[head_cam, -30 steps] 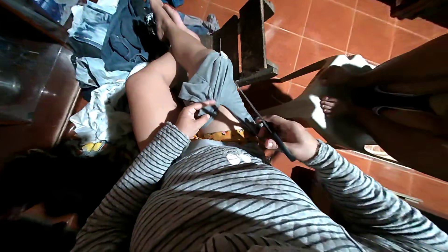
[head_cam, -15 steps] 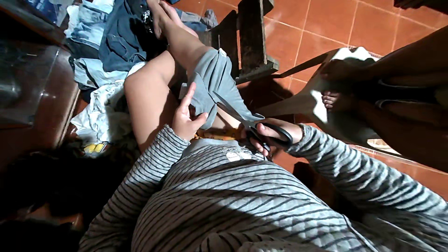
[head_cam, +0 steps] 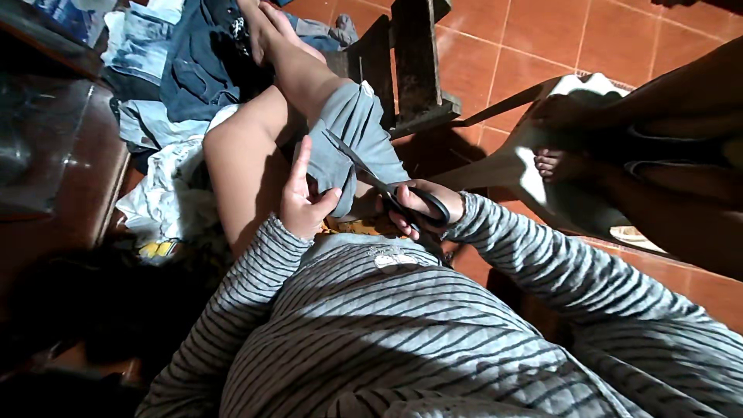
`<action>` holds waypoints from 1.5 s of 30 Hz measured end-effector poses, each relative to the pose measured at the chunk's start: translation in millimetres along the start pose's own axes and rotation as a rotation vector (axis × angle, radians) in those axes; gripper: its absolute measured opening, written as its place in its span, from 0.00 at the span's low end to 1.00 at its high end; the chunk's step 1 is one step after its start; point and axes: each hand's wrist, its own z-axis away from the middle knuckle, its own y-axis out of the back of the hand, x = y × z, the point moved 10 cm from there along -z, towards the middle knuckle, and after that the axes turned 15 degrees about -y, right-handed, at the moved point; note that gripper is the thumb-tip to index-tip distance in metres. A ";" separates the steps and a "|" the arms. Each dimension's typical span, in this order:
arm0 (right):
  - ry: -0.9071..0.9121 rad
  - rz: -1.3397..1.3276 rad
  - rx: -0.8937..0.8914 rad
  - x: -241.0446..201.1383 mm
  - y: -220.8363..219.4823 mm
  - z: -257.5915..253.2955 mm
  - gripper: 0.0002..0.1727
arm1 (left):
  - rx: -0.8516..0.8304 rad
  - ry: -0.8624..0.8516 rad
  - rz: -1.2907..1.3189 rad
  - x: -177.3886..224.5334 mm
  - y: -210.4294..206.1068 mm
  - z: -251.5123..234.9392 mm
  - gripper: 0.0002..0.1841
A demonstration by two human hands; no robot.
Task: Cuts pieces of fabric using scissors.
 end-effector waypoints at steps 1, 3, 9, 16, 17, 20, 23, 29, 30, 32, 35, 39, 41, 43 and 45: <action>-0.001 0.006 0.009 1.2 0.9 1.5 0.37 | 0.003 0.000 -0.006 0.0 0.3 0.5 0.52; -0.006 0.007 0.028 2.9 0.3 4.3 0.36 | -0.002 0.008 0.004 0.1 -1.4 1.2 0.52; 0.033 0.026 0.025 -3.3 -6.7 2.1 0.36 | -0.056 -0.016 -0.005 6.4 -6.1 -0.2 0.52; 0.054 -0.009 -0.003 -7.2 -6.7 -4.5 0.36 | -0.055 -0.034 0.006 12.5 -6.8 -1.2 0.52; 0.050 -0.019 0.001 -6.3 -6.4 -3.4 0.36 | -0.052 -0.035 0.008 12.6 -6.6 -0.9 0.52; 0.055 -0.018 0.075 -3.7 -2.9 2.4 0.33 | -0.030 -0.036 0.027 9.9 -4.2 0.4 0.52; 0.071 -0.013 0.066 -1.4 -2.4 4.2 0.33 | -0.022 -0.025 0.044 7.9 -3.6 1.0 0.53; 0.068 -0.077 0.051 -2.6 -9.2 -0.1 0.33 | -0.047 -0.042 0.013 12.2 -5.5 -0.4 0.52; 0.065 -0.082 0.067 -2.8 -11.2 -0.4 0.32 | -0.044 -0.042 0.001 12.4 -4.9 -0.2 0.52; 0.045 -0.095 0.106 -1.8 -16.0 0.1 0.30 | -0.036 -0.042 -0.013 12.1 -4.0 0.2 0.51; 0.031 -0.125 0.134 2.6 -20.8 0.3 0.27 | -0.036 -0.039 -0.012 10.5 -4.3 1.1 0.51; 0.041 -0.189 0.124 5.9 -26.3 -0.4 0.22 | -0.047 -0.021 0.009 8.4 -6.6 2.6 0.53; 0.056 -0.194 0.108 3.6 -27.5 -2.8 0.21 | -0.051 -0.035 0.013 10.7 -7.2 1.5 0.52; 0.073 -0.184 0.091 1.5 -25.7 -8.3 0.24 | -0.069 -0.043 0.003 13.2 -8.9 0.8 0.52; 0.095 -0.183 0.073 -2.0 -24.1 -14.3 0.31 | -0.085 -0.046 -0.009 15.1 -11.3 1.3 0.52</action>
